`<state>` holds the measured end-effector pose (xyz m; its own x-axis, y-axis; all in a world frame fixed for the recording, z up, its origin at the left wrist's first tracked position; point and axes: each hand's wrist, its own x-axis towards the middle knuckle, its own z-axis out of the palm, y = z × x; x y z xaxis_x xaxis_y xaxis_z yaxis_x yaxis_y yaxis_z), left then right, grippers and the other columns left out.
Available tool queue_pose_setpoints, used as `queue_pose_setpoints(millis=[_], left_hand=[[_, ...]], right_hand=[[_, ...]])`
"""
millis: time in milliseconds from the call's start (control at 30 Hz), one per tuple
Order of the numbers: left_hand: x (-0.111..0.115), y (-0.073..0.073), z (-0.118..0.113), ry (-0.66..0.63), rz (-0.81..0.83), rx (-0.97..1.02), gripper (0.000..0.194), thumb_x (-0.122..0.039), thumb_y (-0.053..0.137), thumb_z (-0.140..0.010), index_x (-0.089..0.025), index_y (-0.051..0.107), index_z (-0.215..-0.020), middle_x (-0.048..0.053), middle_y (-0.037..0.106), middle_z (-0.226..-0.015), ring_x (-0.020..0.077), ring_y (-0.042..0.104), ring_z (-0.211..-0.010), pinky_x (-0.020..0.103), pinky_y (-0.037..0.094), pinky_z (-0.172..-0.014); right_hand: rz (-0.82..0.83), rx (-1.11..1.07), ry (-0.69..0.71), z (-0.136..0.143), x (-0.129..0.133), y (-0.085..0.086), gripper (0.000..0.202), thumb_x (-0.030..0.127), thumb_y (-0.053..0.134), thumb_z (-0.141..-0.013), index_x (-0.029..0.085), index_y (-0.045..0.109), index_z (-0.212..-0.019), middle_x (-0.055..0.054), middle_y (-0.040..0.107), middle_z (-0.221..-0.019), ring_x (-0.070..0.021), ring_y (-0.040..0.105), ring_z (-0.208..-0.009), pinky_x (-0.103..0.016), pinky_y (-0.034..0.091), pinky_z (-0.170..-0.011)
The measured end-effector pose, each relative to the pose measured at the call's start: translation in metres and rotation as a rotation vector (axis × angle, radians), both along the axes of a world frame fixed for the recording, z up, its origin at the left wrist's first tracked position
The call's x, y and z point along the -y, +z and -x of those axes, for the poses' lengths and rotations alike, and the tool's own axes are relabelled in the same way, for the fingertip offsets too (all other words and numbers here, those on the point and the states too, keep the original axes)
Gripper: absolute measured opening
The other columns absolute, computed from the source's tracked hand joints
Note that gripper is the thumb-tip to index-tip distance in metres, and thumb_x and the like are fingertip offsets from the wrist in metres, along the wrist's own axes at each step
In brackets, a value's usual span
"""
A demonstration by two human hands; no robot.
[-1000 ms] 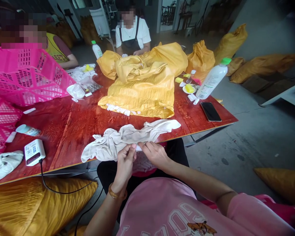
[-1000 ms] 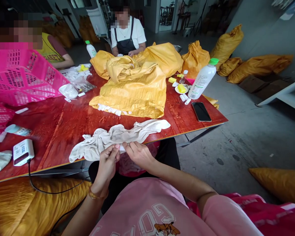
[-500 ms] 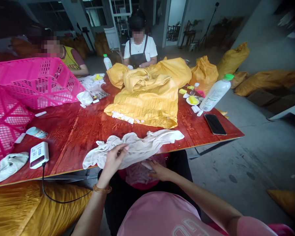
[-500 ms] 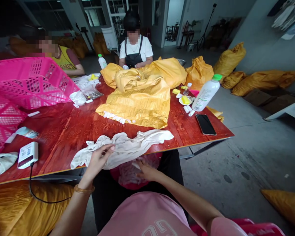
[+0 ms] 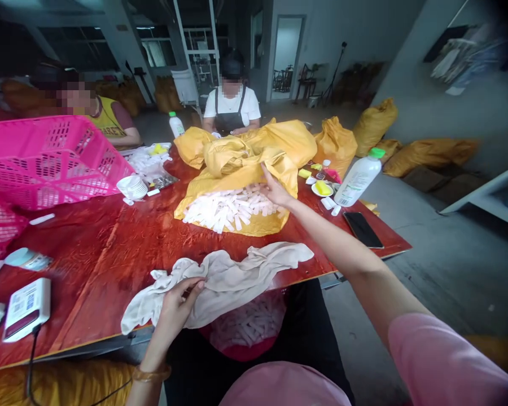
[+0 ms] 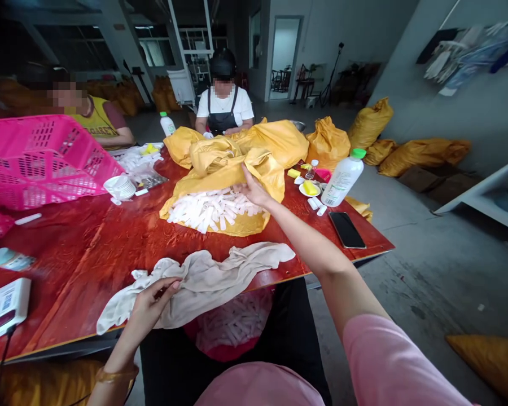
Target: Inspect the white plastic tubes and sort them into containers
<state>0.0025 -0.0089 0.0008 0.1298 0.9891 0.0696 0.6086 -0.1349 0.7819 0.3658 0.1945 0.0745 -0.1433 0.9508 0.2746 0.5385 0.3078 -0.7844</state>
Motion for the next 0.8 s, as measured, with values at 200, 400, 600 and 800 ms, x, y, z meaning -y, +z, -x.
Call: queue_pose_setpoints(millis=[200,400,600,800], left_hand=[[-0.023,-0.035,-0.002,0.061,-0.19,-0.056,0.041,-0.054,0.056,-0.09,-0.021,0.07,-0.11,0.009,0.071,-0.107,0.0257,0.067,-0.095,0.04,0.055,-0.084],[-0.019,-0.068,-0.023,-0.04,-0.399,-0.253,0.043,-0.047,0.062,-0.09,-0.019,0.064,-0.122,0.014,0.06,-0.118,0.0292,0.058,-0.112,0.046,0.052,-0.096],[-0.019,-0.052,-0.032,-0.056,-0.365,-0.374,0.04,-0.04,0.055,-0.095,-0.016,0.061,-0.126,0.017,0.052,-0.131,0.0313,0.049,-0.126,0.047,0.045,-0.106],[-0.024,-0.042,0.018,0.138,-0.338,-0.417,0.043,-0.04,0.055,-0.094,-0.018,0.056,-0.131,0.017,0.05,-0.137,0.0327,0.047,-0.128,0.05,0.041,-0.106]], right_hand=[[-0.378,0.431,-0.144,-0.016,-0.02,0.013,0.078,0.03,0.049,-0.093,0.014,0.01,-0.158,-0.018,0.025,-0.159,-0.031,0.031,-0.143,-0.049,0.031,-0.116],[-0.074,0.58,-0.082,-0.007,0.016,-0.058,0.039,0.031,0.048,-0.096,0.013,0.054,-0.131,-0.018,0.064,-0.124,-0.0284,0.062,-0.116,-0.04,0.046,-0.102],[-0.07,0.493,0.121,0.022,0.086,-0.093,0.043,0.044,0.043,-0.099,0.014,0.058,-0.126,-0.019,0.063,-0.125,-0.0312,0.06,-0.121,-0.046,0.047,-0.102],[-0.043,0.429,0.401,0.051,0.171,-0.101,0.043,0.042,0.047,-0.099,0.025,0.051,-0.139,-0.011,0.046,-0.149,-0.0272,0.043,-0.14,-0.047,0.038,-0.115]])
